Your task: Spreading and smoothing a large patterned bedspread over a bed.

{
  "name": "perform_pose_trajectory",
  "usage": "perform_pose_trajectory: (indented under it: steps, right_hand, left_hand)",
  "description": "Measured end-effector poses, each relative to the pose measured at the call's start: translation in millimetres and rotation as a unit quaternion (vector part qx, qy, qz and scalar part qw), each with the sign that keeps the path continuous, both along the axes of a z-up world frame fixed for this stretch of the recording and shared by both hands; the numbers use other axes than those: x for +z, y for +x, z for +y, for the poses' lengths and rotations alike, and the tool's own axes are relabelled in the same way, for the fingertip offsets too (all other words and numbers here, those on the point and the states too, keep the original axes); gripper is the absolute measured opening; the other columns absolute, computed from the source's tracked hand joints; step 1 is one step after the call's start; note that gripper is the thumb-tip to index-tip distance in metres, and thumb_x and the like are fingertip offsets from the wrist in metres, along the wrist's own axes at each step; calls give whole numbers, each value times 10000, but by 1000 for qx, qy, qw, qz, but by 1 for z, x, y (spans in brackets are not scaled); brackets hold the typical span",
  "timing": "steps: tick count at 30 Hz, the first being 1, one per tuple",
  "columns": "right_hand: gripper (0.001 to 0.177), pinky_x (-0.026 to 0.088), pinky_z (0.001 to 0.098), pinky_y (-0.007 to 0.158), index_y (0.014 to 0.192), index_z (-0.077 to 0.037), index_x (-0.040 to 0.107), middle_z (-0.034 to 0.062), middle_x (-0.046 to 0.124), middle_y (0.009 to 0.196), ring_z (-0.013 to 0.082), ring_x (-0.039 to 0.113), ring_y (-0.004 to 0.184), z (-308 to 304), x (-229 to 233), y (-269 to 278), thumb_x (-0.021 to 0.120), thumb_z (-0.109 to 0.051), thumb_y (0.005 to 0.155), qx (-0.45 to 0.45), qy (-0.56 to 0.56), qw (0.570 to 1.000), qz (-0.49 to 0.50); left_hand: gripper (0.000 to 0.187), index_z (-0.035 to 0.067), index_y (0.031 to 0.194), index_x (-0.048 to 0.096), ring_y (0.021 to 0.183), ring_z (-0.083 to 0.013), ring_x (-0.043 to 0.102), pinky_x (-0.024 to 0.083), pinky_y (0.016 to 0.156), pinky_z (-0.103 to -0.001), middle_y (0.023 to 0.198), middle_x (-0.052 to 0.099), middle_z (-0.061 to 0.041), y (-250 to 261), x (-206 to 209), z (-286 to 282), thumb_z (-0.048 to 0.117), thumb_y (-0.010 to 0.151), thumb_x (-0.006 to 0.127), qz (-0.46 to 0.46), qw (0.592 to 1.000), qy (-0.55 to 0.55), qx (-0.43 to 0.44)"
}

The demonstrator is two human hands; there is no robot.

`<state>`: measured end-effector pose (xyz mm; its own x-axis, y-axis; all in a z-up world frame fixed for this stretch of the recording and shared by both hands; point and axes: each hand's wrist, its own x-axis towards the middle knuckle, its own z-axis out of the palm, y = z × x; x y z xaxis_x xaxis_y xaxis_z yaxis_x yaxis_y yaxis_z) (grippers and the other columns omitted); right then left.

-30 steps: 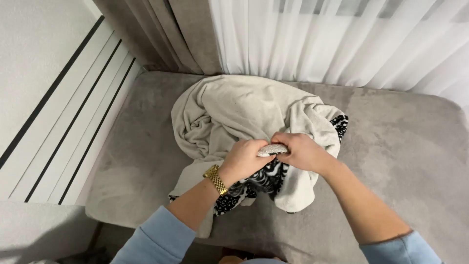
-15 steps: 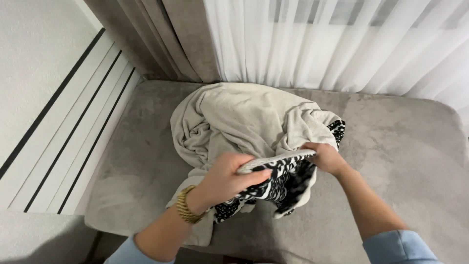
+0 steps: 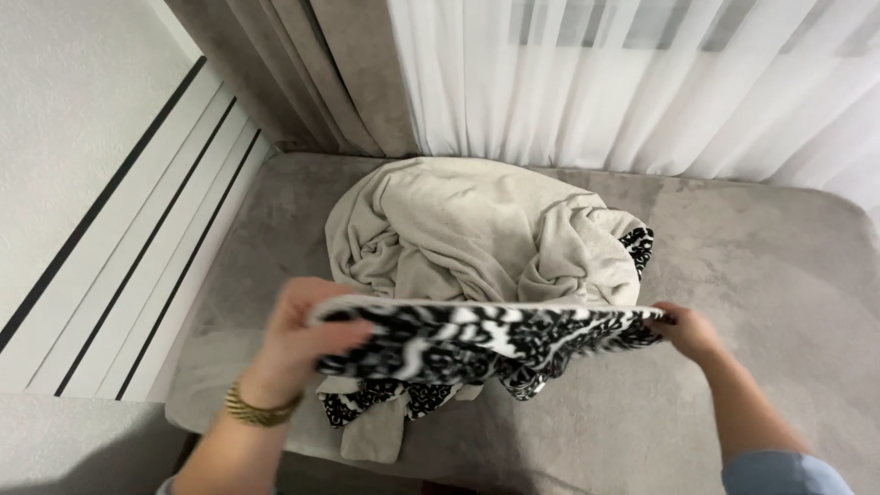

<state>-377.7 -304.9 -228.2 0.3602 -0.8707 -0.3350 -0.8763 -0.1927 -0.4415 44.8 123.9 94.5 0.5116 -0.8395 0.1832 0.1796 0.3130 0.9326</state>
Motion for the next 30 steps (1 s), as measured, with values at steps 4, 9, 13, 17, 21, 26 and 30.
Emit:
perform_pose_trajectory:
  steps: [4,9,13,17,21,26,30]
  right_hand:
    - [412,533,430,904,1301,-145,715,142,783,1181,328,711,1074,-10,34,-15,732,-348,943,-58,4,998,-34]
    - [287,481,475,956,1259,-224,740,219,510,1131,356,537,1123,-24,57,-26,770,-277,978,-138,-204,961,-124]
    - [276,452,475,744,896,-172,623,73,641,765,374,619,736,-25,99,-3,714,-388,1041,-222,-281,931,-70]
    - [75,621,395,582,973,-191,646,32,671,813,178,663,674,-32,155,44,585,-157,1003,-331,-225,869,-290]
    - [227,648,308,703,909,-260,558,-59,700,936,85,664,847,-28,229,109,418,-85,944,-378,-175,757,-504]
    - [283,653,293,821,1117,-283,534,-6,713,1027,133,697,918,-90,226,155,420,-79,957,-314,-171,719,-596]
    - [100,497,275,617,1147,-280,516,-20,566,886,110,556,725,-78,224,254,430,-277,1096,-150,-61,734,-660]
  left_hand:
    - [251,64,645,636,629,-206,735,595,497,-188,662,716,-70,60,-10,17,53,879,726,38,973,-90,-209]
    - [289,174,593,651,571,-150,667,550,518,-256,605,685,22,77,-38,30,145,864,748,-19,995,17,-100]
    - [131,84,840,820,633,-179,808,652,494,-204,782,838,-96,67,-53,29,182,900,757,-128,974,92,-161]
    - [227,127,774,729,503,-83,593,450,440,-200,640,673,8,45,-58,19,289,933,730,-214,922,156,-282]
    - [531,186,641,440,451,-51,283,224,467,-236,551,342,84,10,-81,16,544,995,607,-290,829,183,-442]
    - [558,188,710,321,531,-89,283,178,576,-293,619,244,58,-36,-140,36,577,1006,590,-263,814,312,-414]
    - [519,194,758,368,513,-88,312,199,561,-281,612,284,64,-56,-186,39,597,1023,560,-206,844,344,-356]
